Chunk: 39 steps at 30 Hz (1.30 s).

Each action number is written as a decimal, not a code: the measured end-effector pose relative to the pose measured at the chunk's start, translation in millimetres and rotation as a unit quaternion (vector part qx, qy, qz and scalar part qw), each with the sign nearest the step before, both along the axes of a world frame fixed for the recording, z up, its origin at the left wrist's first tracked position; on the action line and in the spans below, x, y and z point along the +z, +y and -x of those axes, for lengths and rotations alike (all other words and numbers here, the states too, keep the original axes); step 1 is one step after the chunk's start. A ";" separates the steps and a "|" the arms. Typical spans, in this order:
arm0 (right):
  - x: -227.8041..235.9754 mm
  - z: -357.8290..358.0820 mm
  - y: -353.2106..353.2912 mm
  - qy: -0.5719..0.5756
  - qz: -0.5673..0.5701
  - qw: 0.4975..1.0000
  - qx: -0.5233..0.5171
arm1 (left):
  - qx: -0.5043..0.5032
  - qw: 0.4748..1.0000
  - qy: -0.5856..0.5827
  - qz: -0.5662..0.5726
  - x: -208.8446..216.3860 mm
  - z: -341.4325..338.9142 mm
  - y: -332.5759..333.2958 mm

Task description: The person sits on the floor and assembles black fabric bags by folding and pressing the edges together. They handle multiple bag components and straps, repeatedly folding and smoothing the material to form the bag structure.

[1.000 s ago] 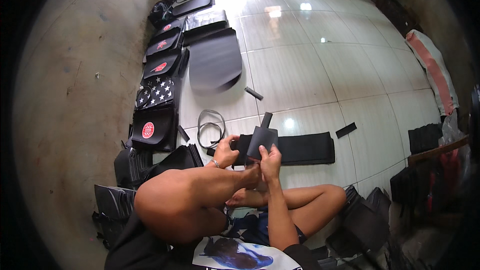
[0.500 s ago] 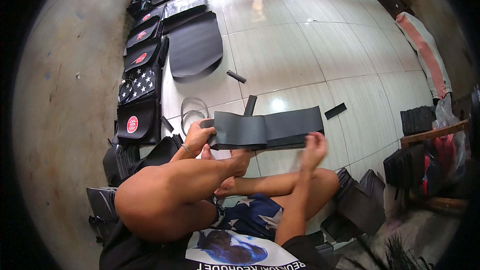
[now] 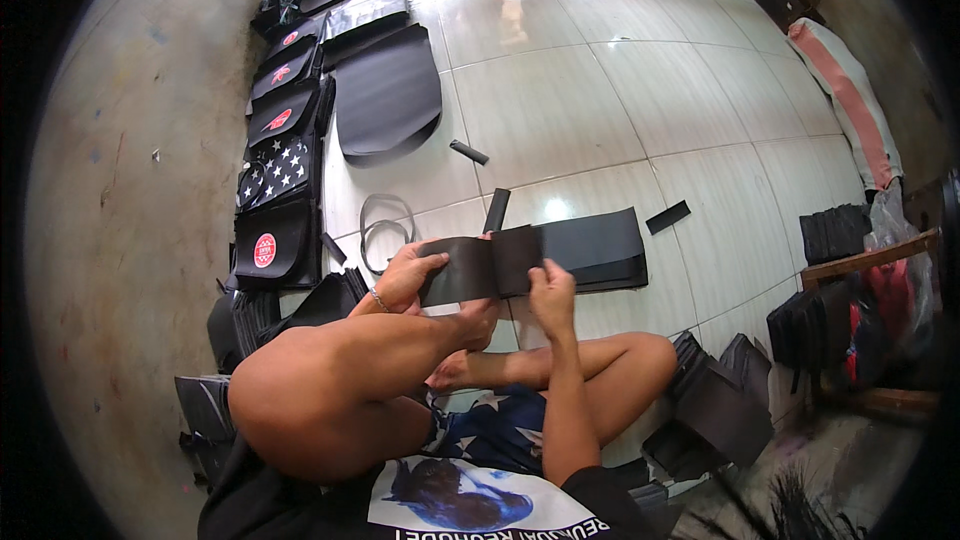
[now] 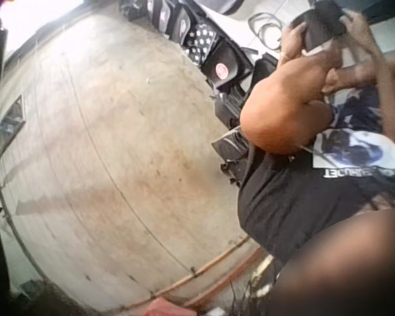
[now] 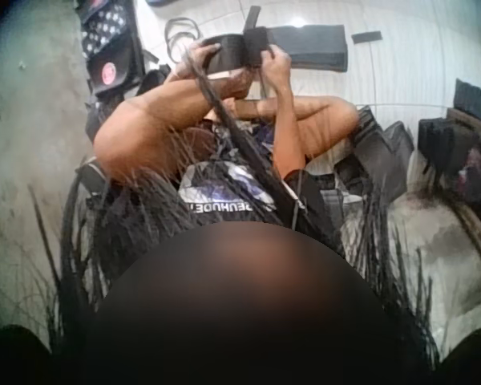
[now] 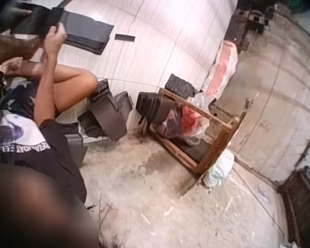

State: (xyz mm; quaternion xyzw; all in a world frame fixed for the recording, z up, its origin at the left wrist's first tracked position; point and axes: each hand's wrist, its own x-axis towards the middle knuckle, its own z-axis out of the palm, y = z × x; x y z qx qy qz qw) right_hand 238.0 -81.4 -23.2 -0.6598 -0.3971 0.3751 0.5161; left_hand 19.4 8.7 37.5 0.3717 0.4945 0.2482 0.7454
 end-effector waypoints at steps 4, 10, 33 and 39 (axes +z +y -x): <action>-23.2 -61.7 -3.3 -0.087 0.016 0.992 -0.091 | 0.027 1.000 0.009 -0.012 -2.5 14.5 9.7; -58.4 -127.4 1.1 -0.107 0.014 0.975 -0.193 | 0.035 0.999 0.022 -0.028 -15.5 15.5 14.5; -76.6 -167.3 -57.0 0.022 0.060 0.943 -0.327 | -0.233 0.934 -0.270 0.030 62.9 -139.6 57.1; -95.8 -164.2 -90.5 -0.120 0.180 0.960 -0.176 | -0.396 0.799 0.176 -0.417 -35.9 -150.0 94.5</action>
